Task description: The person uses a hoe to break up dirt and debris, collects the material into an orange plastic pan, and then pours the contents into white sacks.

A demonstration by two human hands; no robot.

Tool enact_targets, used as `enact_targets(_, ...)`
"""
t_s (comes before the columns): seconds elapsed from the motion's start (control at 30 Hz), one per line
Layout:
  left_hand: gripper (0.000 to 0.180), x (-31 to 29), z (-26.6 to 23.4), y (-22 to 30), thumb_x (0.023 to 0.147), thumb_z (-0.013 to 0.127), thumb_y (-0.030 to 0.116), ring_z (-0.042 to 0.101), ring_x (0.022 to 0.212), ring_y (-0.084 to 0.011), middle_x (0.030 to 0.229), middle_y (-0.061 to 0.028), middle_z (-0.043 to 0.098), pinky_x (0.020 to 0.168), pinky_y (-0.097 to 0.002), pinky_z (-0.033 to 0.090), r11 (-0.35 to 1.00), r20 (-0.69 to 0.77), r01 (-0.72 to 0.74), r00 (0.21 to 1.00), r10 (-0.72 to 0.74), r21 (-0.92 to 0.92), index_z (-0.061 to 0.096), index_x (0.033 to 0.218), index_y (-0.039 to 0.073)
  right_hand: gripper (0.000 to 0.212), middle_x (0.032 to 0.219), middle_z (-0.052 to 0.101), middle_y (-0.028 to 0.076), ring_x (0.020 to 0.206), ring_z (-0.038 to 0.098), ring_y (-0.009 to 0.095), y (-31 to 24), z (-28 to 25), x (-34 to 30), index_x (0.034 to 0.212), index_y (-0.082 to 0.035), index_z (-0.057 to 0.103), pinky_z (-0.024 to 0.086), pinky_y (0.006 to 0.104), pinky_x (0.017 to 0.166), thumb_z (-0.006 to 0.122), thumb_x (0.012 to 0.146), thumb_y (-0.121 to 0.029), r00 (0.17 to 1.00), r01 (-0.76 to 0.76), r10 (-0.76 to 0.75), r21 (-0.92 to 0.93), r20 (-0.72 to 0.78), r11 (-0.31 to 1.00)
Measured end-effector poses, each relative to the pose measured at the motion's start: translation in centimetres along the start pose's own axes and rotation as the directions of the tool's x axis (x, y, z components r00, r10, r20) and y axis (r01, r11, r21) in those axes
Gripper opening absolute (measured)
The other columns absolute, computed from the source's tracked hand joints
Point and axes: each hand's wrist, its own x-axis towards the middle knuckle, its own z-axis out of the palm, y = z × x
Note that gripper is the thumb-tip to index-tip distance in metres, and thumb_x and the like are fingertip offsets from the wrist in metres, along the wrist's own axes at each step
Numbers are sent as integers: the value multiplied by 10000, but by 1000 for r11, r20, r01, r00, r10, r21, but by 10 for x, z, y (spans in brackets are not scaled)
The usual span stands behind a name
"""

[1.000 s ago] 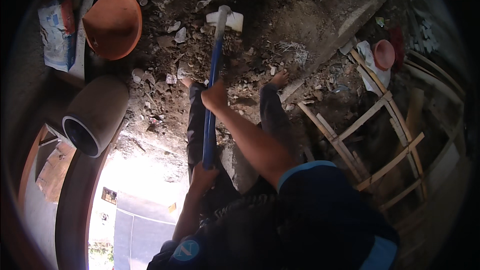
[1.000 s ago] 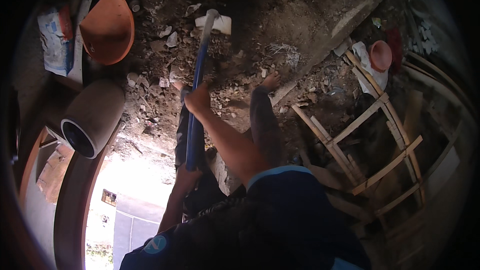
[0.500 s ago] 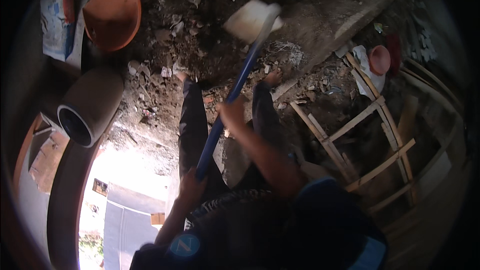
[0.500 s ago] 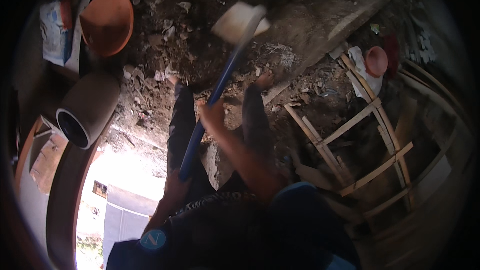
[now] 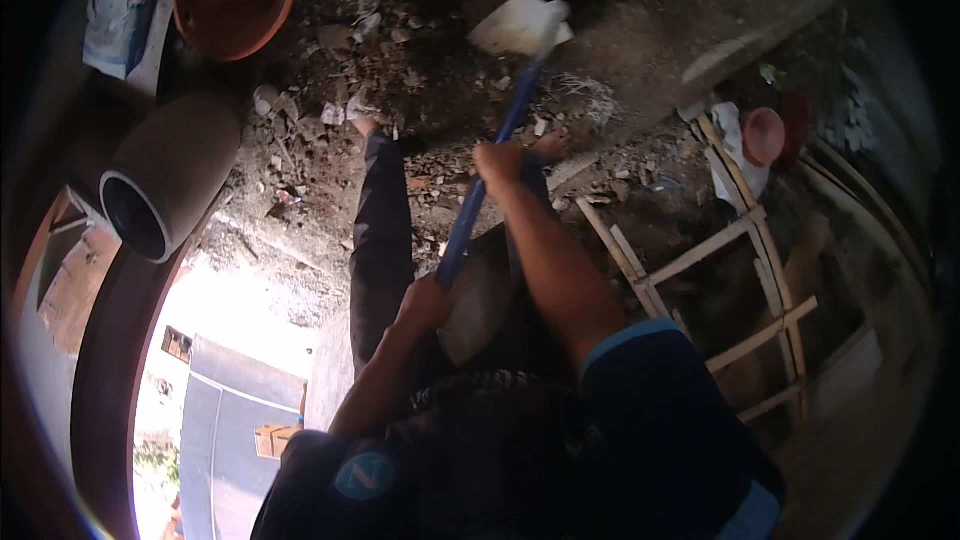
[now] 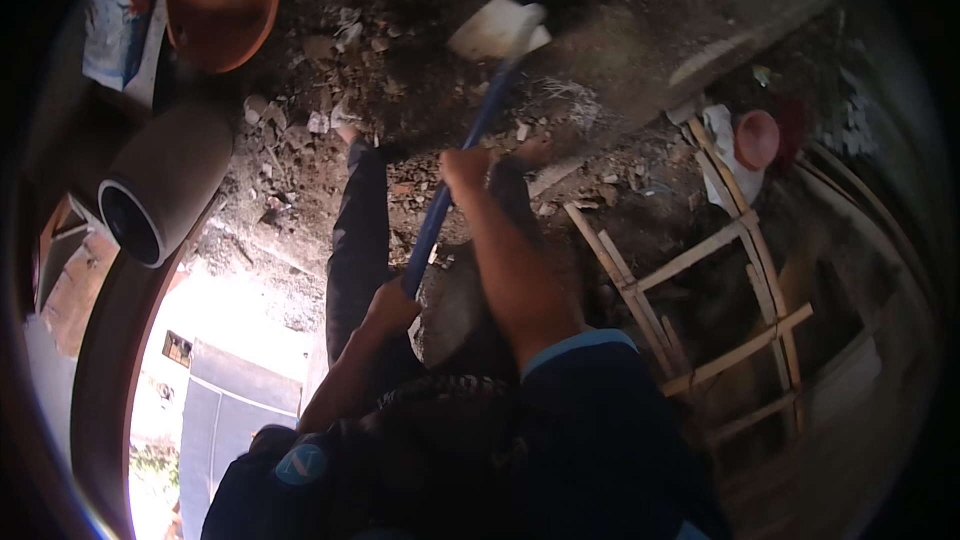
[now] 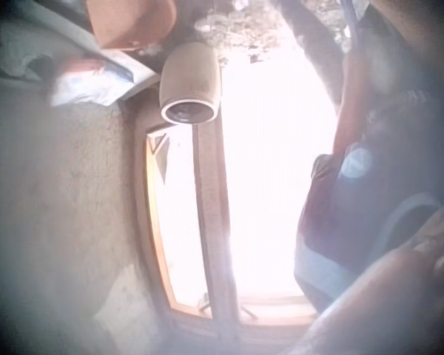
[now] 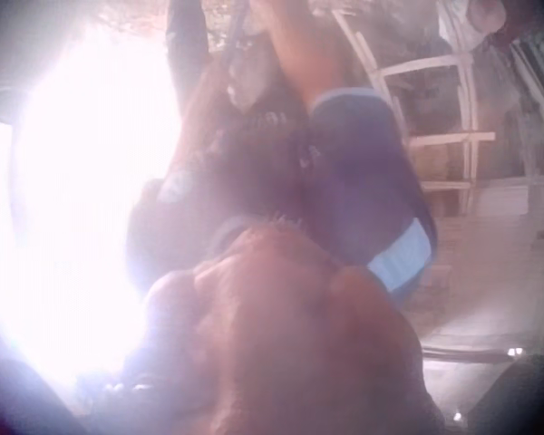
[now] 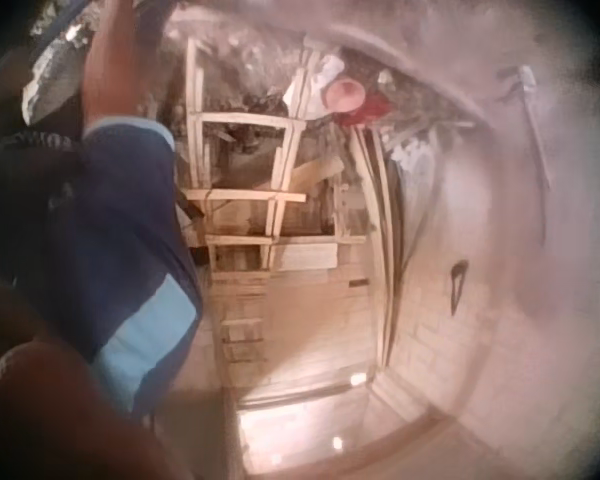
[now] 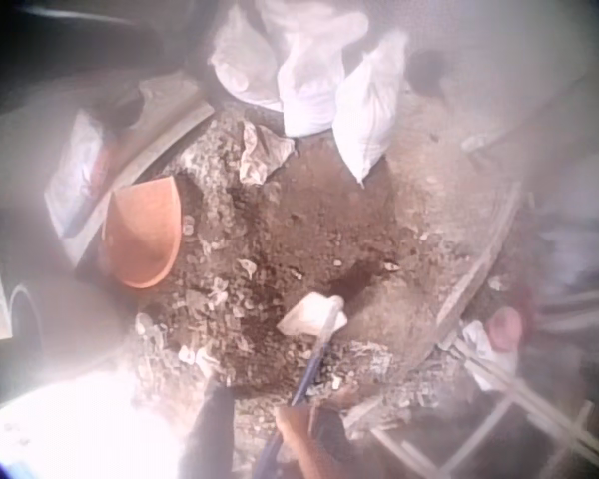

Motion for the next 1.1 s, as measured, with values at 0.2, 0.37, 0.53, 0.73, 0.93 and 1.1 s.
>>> enact_targets(0.2, 457, -147, -57, -40, 786, 690, 421, 656, 909, -407, 896, -247, 677, 776, -478, 504, 983, 20, 175, 984, -174, -50, 655, 947, -5, 296, 688, 559, 146, 495, 608, 246, 39, 39, -132, 951, 115, 447, 489, 379, 408, 617, 725, 29, 971, -178, 154, 124, 183, 976)
enact_targets(0.37, 412, -200, -53, -101, 796, 714, 387, 659, 863, -423, 840, -260, 666, 715, -476, 512, 966, -70, 220, 975, -212, 138, 626, 925, 6, 473, 707, 550, 151, 481, 594, 240, 54, 35, -212, 1085, 83, 329, 482, 375, 404, 626, 717, 54, 931, -316, 220, 344, 291, 884)
enact_targets(0.53, 347, -122, -50, -70, 765, 653, 165, 664, 774, -422, 791, -247, 665, 663, -496, 525, 987, -171, 57, 985, -31, 147, 579, 1074, 23, 347, 681, 556, 150, 519, 618, 246, -1, -1, -142, 990, 108, 421, 499, 354, 411, 614, 704, 67, 980, -170, 119, 362, 158, 917)
enact_targets(0.73, 415, 40, -6, 91, 811, 618, 226, 639, 906, -445, 922, -276, 653, 783, -505, 513, 976, -159, -213, 966, 203, -47, 549, 1166, 23, 177, 697, 529, 120, 528, 565, 210, -124, -86, 27, 876, 61, 494, 453, 385, 449, 603, 743, 21, 992, 121, -113, 212, -51, 970)
enact_targets(0.93, 422, 25, 33, 13, 824, 622, 316, 641, 961, -415, 955, -257, 664, 814, -493, 501, 987, -72, -152, 986, 147, -57, 597, 1111, 7, 118, 582, 499, 102, 456, 528, 207, -3, -32, 29, 726, 51, 497, 446, 355, 434, 594, 767, -2, 996, -70, 65, 111, 56, 991)
enact_targets(1.1, 556, -95, 7, -36, 779, 657, 398, 626, 1080, -369, 1082, -248, 658, 961, -435, 476, 993, 46, 100, 994, -97, -67, 602, 1239, 91, 353, 718, 587, 170, 515, 622, 256, 37, 26, -61, 1050, 100, 505, 499, 362, 401, 606, 719, 32, 972, -167, 146, 105, 186, 980)
